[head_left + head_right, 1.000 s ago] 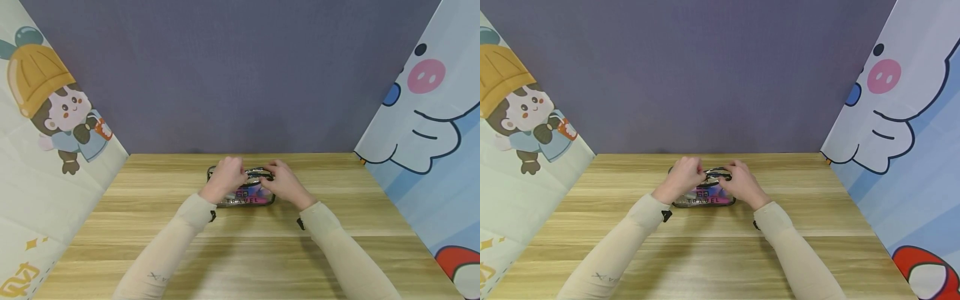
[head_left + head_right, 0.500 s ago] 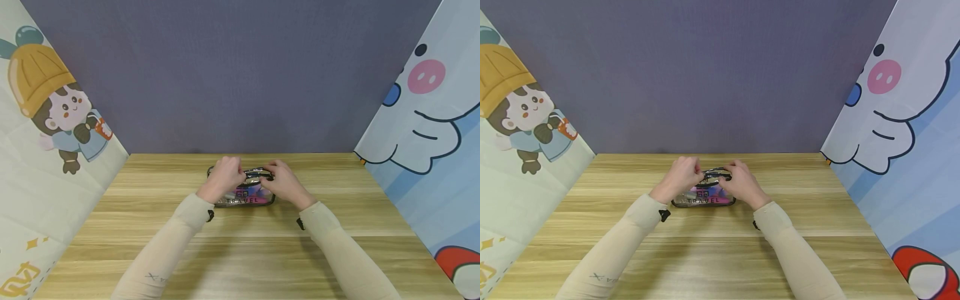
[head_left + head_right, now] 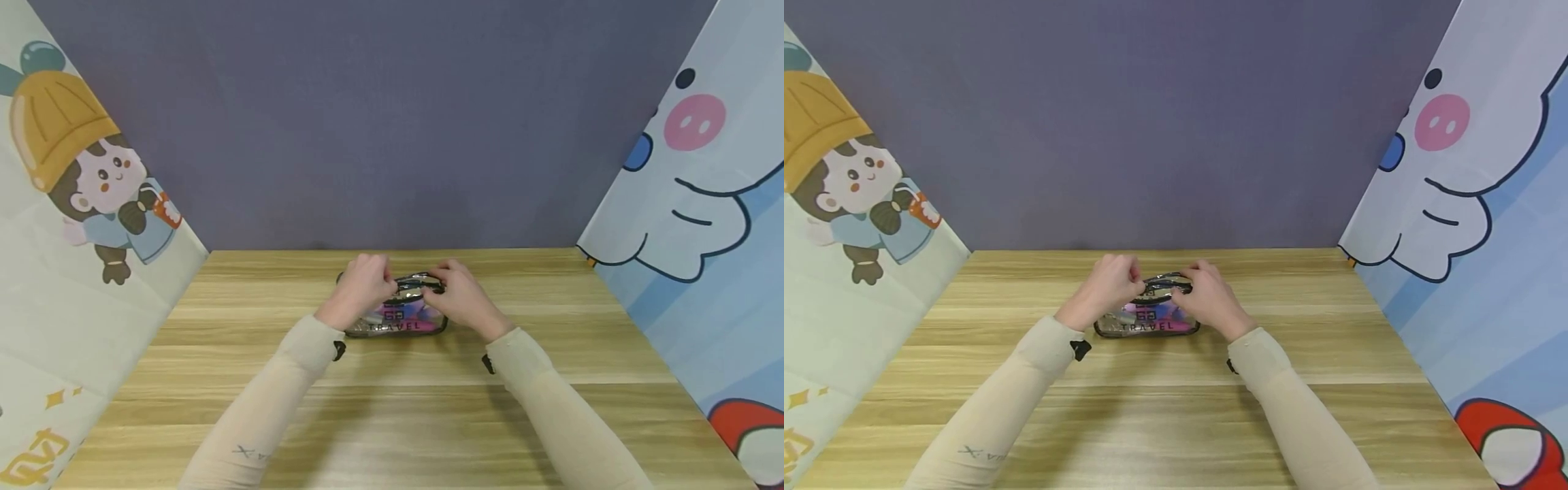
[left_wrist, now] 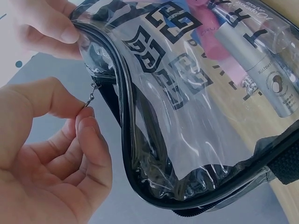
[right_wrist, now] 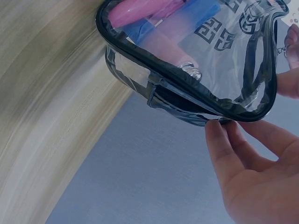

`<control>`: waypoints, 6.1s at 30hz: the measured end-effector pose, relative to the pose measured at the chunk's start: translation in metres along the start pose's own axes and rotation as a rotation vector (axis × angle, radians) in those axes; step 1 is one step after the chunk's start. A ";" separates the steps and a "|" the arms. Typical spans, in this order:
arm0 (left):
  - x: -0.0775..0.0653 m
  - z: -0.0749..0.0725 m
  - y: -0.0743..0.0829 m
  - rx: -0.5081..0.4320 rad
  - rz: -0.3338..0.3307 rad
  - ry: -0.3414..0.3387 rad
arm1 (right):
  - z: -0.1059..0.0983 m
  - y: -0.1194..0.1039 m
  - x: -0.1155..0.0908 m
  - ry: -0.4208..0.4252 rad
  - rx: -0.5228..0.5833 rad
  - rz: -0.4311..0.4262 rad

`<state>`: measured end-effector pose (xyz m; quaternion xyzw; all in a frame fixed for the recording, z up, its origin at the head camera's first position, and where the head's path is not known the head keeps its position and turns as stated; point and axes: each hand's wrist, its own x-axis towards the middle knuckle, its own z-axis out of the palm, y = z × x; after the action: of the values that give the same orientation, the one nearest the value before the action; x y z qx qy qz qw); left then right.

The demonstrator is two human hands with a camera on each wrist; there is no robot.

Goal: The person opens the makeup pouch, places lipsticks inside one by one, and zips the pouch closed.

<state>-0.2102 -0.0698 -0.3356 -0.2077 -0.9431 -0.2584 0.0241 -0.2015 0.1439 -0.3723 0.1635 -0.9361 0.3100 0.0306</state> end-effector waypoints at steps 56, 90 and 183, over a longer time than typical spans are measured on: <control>-0.008 -0.015 -0.014 0.015 -0.071 0.006 | 0.003 0.000 -0.001 0.001 0.019 0.017; -0.010 -0.022 -0.022 0.039 -0.105 0.030 | 0.003 0.000 -0.002 -0.003 0.005 0.018; -0.021 -0.048 -0.060 0.104 -0.193 0.026 | 0.005 -0.002 -0.001 0.009 -0.005 0.039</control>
<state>-0.2186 -0.1484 -0.3258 -0.1112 -0.9705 -0.2130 0.0218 -0.2002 0.1397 -0.3758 0.1437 -0.9397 0.3089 0.0291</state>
